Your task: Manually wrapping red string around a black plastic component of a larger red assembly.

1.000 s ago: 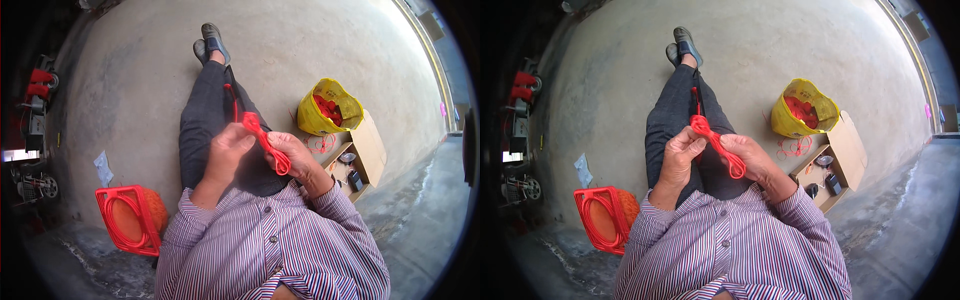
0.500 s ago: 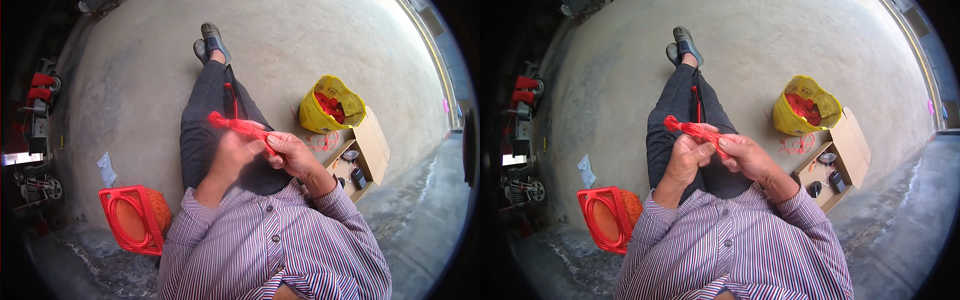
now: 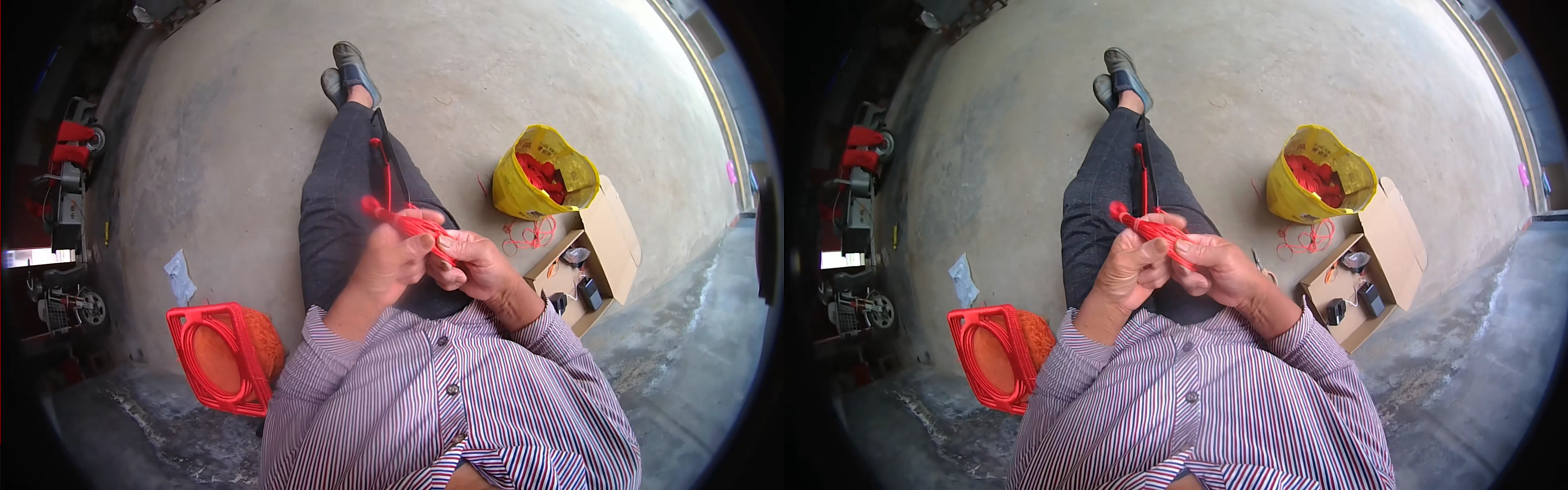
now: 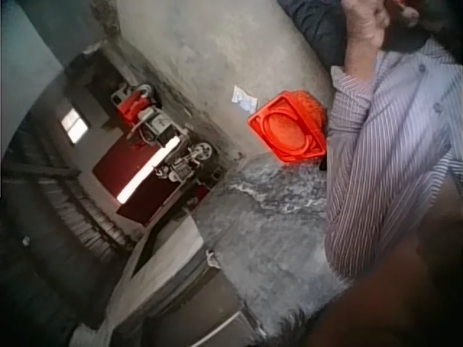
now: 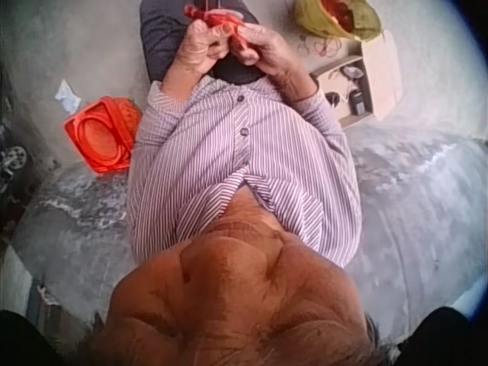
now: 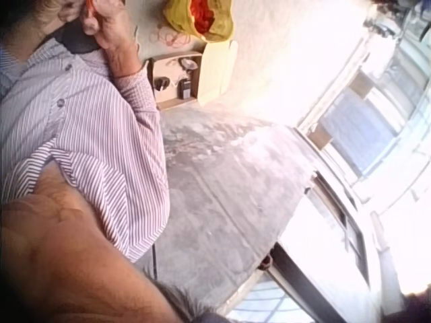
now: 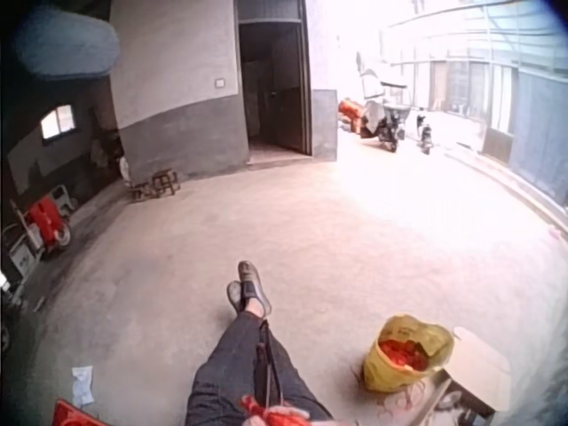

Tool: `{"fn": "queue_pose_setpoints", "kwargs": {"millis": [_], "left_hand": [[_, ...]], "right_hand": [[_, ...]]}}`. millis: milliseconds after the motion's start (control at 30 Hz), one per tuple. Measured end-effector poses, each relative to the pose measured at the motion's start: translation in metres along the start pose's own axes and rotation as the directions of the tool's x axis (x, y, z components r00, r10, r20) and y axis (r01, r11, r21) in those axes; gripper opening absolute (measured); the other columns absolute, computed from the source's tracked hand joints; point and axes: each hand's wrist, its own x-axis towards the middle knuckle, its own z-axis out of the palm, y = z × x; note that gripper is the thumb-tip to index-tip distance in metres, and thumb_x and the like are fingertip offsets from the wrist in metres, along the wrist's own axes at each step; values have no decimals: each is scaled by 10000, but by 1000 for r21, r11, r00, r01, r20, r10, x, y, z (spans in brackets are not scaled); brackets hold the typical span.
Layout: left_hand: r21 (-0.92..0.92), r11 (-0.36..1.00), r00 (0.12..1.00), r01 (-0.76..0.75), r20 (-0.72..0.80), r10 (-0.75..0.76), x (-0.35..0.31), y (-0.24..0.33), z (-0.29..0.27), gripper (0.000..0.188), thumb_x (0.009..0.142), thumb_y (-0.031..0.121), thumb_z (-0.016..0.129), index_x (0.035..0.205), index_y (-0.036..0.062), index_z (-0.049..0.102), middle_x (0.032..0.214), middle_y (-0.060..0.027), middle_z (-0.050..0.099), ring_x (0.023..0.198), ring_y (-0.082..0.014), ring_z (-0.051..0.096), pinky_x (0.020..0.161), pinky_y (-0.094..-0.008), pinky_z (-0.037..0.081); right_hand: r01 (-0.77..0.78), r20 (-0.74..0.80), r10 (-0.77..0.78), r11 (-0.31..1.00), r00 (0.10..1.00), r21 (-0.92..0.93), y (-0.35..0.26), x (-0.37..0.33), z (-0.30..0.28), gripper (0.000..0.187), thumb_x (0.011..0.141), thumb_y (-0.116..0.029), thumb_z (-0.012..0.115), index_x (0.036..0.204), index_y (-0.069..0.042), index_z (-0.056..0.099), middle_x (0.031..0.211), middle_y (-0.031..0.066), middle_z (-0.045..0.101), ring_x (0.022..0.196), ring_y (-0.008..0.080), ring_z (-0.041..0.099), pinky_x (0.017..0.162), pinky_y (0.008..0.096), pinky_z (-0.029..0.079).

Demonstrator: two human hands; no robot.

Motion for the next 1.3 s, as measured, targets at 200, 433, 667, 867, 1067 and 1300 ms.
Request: {"fn": "queue_pose_setpoints", "kwargs": {"millis": [200, 433, 667, 867, 1067, 1300], "left_hand": [[-79, 978, 965, -193, -198, 174, 5, 6, -16, 124, 879, 152, 670, 940, 57, 621, 584, 27, 462, 389, -56, 357, 357, -211, 259], [-363, 915, 979, -174, 35, 200, 4, 0, -26, 214, 894, 148, 638, 1063, 21, 606, 667, 9, 480, 478, -69, 367, 427, -221, 301], [-123, 900, 908, -418, -50, 415, 7, 13, -32, 135, 904, 109, 613, 1032, 70, 638, 1101, -56, 550, 841, -138, 543, 635, -268, 448], [940, 37, 573, -340, 176, 800, 12, 53, -49, 113, 833, 24, 624, 924, 62, 679, 915, -51, 639, 914, -188, 580, 802, -334, 455], [822, -570, 672, -12, 428, 604, 45, 29, -70, 134, 716, 28, 661, 832, 83, 700, 810, -46, 589, 824, -261, 556, 715, -389, 429], [920, -386, 737, -68, 308, 602, 58, 17, -62, 93, 724, 69, 698, 813, 46, 686, 789, -91, 606, 815, -300, 569, 755, -400, 463]], "right_hand": [[-16, -118, 4, 995, 993, -99, 1, -7, 7, 328, 965, -275, 506, 736, -41, 515, 538, 22, 428, 484, 112, 345, 468, 251, 274], [-10, -110, 0, 996, 994, -86, 3, -3, 7, 319, 973, -269, 495, 750, -42, 519, 540, 28, 434, 487, 116, 360, 472, 249, 285], [75, -106, -90, 987, 990, -141, -3, 1, -11, 298, 979, -341, 498, 964, -51, 567, 599, -10, 443, 487, 69, 364, 450, 213, 279], [283, -170, -349, 904, 922, -321, -60, 27, -39, 247, 930, -245, 575, 1067, -42, 609, 689, -21, 460, 584, 90, 431, 542, 219, 370], [16, -131, -489, 285, 862, -958, -40, 69, -47, 389, 813, -178, 693, 1168, -42, 612, 1076, 98, 553, 989, 212, 557, 879, 326, 442], [-61, 147, -794, -225, 590, -973, -47, 54, -35, 484, 737, -198, 733, 1182, -76, 587, 1261, 146, 491, 1195, 342, 455, 995, 414, 398]]}}
